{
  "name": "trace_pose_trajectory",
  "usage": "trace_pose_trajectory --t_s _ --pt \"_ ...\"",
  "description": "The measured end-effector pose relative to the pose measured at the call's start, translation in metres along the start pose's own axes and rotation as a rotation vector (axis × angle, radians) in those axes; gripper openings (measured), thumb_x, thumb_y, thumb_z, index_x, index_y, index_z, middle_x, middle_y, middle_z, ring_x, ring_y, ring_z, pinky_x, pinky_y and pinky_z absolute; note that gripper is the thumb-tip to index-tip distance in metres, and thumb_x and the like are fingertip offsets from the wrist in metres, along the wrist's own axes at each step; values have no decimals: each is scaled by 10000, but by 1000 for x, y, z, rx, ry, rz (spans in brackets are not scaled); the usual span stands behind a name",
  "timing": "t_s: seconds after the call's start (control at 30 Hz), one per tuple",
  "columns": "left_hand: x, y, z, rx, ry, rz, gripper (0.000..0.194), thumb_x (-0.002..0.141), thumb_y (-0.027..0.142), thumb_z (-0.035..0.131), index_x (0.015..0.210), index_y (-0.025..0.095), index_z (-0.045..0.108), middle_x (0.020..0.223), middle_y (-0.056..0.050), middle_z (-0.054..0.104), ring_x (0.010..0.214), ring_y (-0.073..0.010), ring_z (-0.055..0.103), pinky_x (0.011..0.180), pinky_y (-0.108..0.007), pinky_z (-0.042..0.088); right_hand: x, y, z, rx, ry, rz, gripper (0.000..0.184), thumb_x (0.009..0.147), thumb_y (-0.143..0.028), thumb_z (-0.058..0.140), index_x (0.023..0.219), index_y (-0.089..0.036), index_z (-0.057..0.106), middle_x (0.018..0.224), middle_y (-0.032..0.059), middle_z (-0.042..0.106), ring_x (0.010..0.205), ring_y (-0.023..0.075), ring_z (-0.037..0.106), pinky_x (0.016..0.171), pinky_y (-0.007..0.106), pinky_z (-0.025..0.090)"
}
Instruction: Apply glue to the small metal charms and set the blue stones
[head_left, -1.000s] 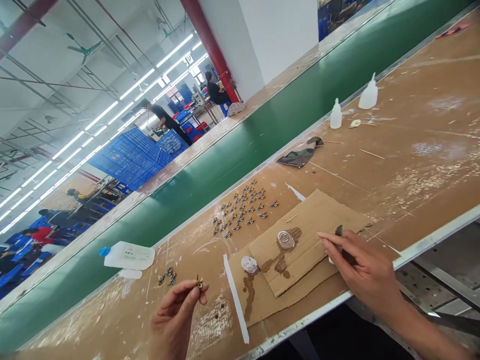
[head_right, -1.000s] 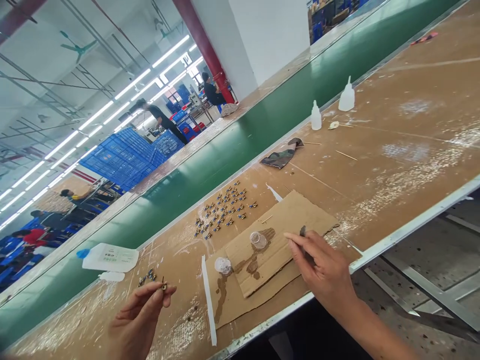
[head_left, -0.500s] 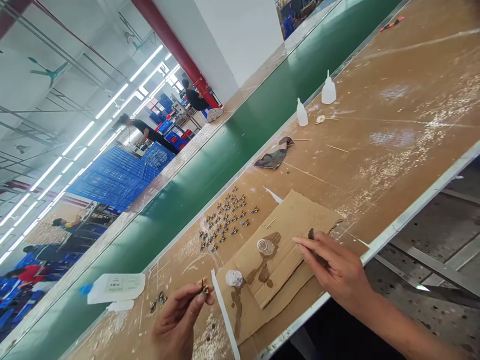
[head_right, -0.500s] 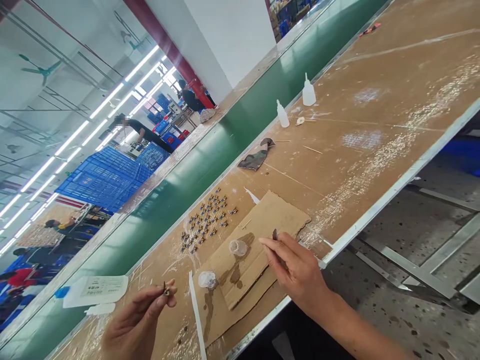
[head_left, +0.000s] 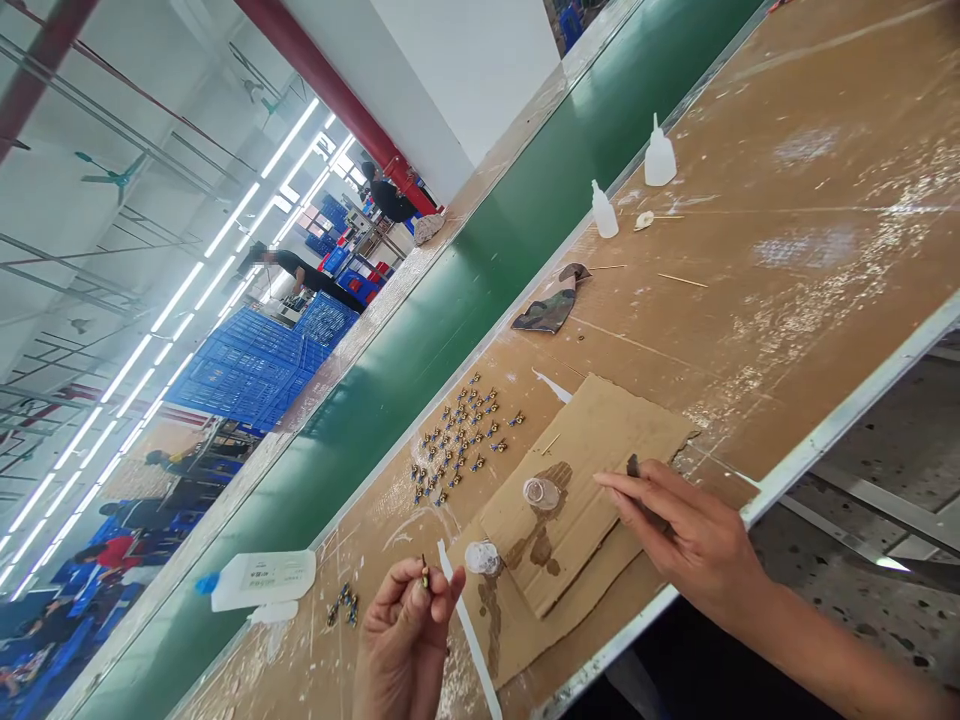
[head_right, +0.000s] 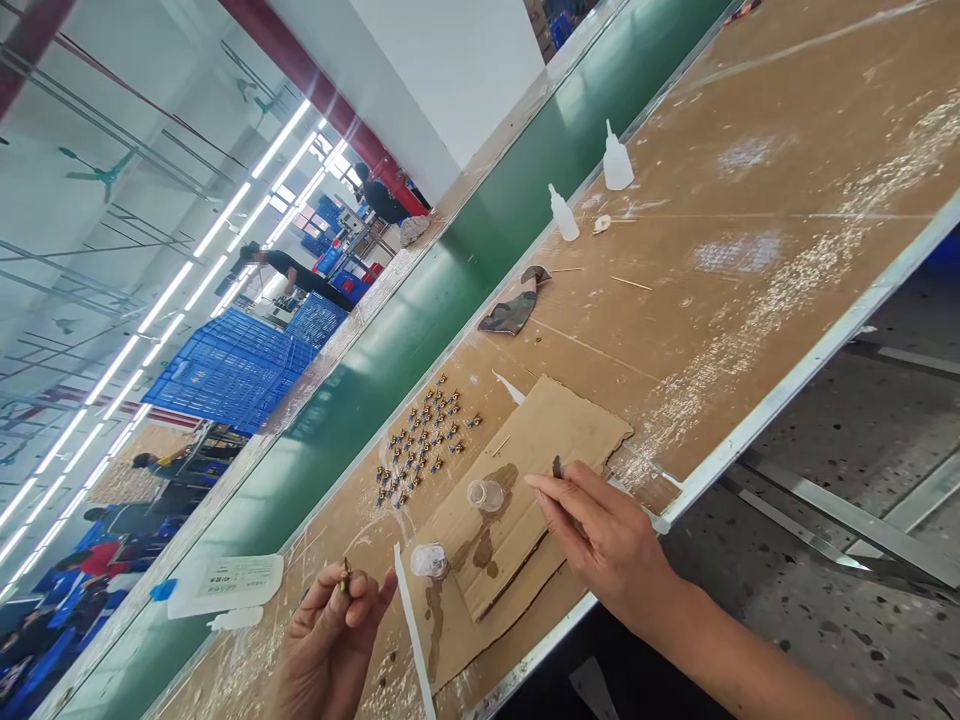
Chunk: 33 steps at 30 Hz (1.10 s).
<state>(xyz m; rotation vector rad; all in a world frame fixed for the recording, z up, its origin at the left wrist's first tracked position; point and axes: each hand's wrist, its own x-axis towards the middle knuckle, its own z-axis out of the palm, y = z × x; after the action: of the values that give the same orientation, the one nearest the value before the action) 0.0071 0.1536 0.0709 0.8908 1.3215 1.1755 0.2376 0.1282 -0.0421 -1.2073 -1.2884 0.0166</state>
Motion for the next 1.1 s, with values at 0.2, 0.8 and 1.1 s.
trace_pose_trajectory --t_s 0.2,0.8,1.1 --pt "8 1 10 435 66 147 306 496 393 869 707 211 744 594 6 675 615 -132 631 735 -267 551 -2 2 1 53 -1 37 237 863 -64 521 1064 -161 600 752 8 485 679 63 493 636 173 434" --pt "38 -1 80 1271 -184 419 253 634 503 682 663 259 740 691 -11 728 674 -219 664 545 -266 469 1 5 -1 35 6 72 187 922 -138 444 1014 -129 606 743 20 506 674 72 476 631 181 440" --pt "43 -6 93 1265 -305 541 130 663 396 670 632 281 723 611 15 709 616 -195 643 581 -270 455 1 7 -1 47 6 83 179 927 -152 435 980 -123 604 731 18 493 679 80 473 631 194 432"
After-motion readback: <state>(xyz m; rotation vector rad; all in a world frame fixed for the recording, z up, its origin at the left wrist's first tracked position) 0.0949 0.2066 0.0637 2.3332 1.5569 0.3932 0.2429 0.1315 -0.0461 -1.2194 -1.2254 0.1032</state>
